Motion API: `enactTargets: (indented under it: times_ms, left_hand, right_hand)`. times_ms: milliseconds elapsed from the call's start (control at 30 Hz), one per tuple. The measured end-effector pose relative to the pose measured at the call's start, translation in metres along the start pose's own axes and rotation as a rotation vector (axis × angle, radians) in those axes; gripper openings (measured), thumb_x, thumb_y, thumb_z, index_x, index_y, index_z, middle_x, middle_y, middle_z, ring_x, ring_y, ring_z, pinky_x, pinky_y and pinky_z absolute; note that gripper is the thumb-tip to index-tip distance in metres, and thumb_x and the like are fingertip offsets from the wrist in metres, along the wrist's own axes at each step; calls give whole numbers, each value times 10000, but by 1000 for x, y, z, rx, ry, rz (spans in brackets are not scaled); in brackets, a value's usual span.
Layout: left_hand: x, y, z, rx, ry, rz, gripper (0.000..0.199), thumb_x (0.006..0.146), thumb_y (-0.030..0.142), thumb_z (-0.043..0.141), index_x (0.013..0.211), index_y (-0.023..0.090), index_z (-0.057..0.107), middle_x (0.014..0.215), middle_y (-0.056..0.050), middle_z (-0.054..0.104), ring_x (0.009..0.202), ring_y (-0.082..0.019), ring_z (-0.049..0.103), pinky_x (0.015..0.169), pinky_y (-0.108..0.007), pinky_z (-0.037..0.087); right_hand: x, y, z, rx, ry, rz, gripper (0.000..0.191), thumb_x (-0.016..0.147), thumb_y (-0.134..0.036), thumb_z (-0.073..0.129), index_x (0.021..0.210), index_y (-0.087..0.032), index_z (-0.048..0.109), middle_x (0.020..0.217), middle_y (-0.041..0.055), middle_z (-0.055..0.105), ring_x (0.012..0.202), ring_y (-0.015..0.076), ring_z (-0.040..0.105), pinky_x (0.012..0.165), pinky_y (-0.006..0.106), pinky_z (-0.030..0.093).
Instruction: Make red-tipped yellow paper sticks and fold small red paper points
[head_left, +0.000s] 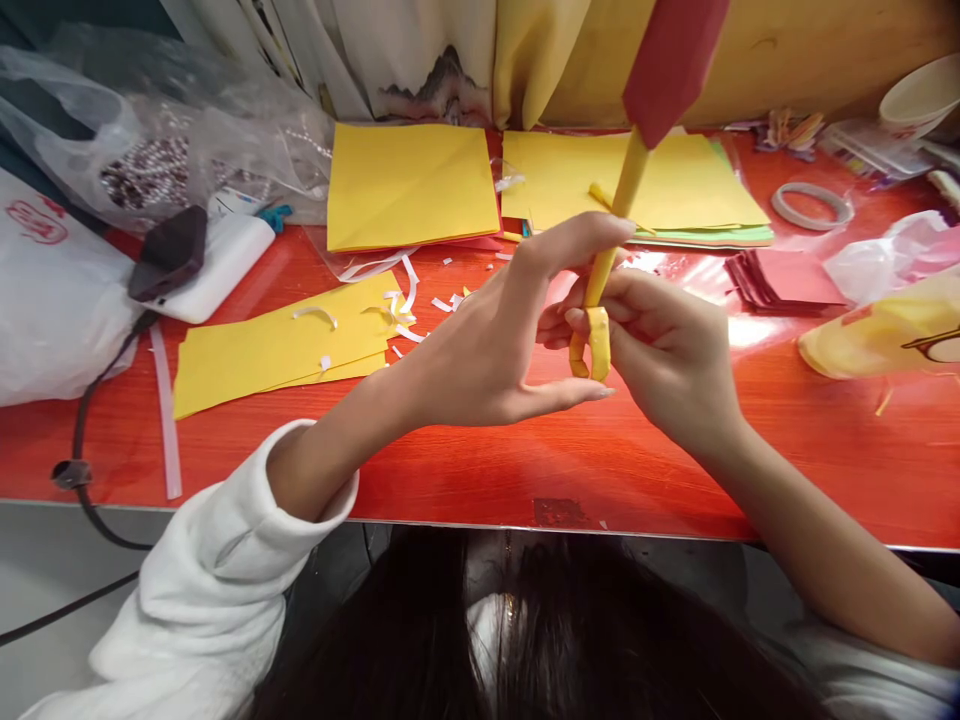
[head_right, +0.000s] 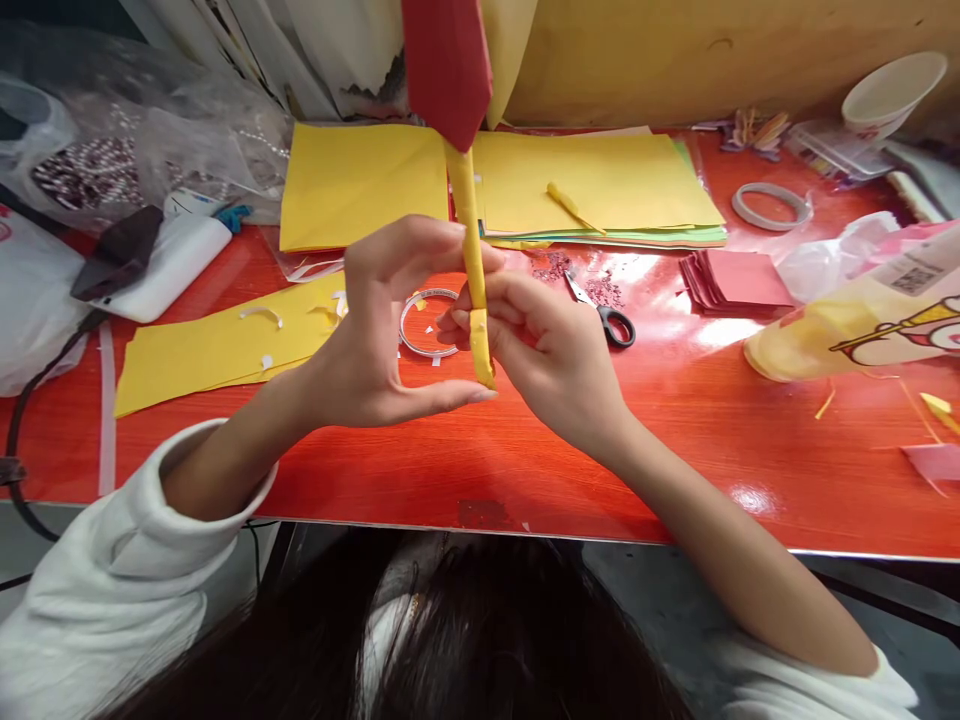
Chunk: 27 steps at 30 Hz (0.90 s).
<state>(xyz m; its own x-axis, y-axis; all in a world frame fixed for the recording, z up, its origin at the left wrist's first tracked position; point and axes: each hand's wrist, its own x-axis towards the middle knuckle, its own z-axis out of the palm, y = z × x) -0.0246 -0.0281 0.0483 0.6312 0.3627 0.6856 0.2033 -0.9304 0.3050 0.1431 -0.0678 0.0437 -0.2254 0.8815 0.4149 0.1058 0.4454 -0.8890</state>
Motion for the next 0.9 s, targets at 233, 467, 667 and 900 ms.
enactTargets:
  times_ms: [233,467,667,900]
  left_hand:
    - [2,-3,-11,316,146,229,272,809,179,519,1072,244,541,1184,-71,489,1136,-241,516,838,-400,518]
    - [-5,-11,-8,200,31,252,165,836,244,554,971,335,578,901,43,636,765,-152,648,679,-339,516]
    - [-10,-12,0,108,152,23,171,813,394,575,956,305,606,852,11,642,763,-175,644,688,-374,519]
    - [-8,-5,5,113,313,78,180,792,284,617,971,276,609,893,9,671,789,-147,625,691,-305,516]
  right_hand:
    - [0,-1,0,-75,32,-8,120,855,-185,536,888,-220,646,736,-9,608,696,122,591,631,263,516]
    - [1,-4,1,-99,11,28,113,851,-185,520,890,-211,622,778,1,617,708,122,581,589,244,496]
    - [-1,-2,2,-166,17,-4,123,851,-176,503,915,-201,605,726,-1,576,666,118,549,562,250,477]
    - [-2,0,3,-250,55,-65,128,866,-242,518,959,-236,606,794,-6,611,706,118,584,582,238,504]
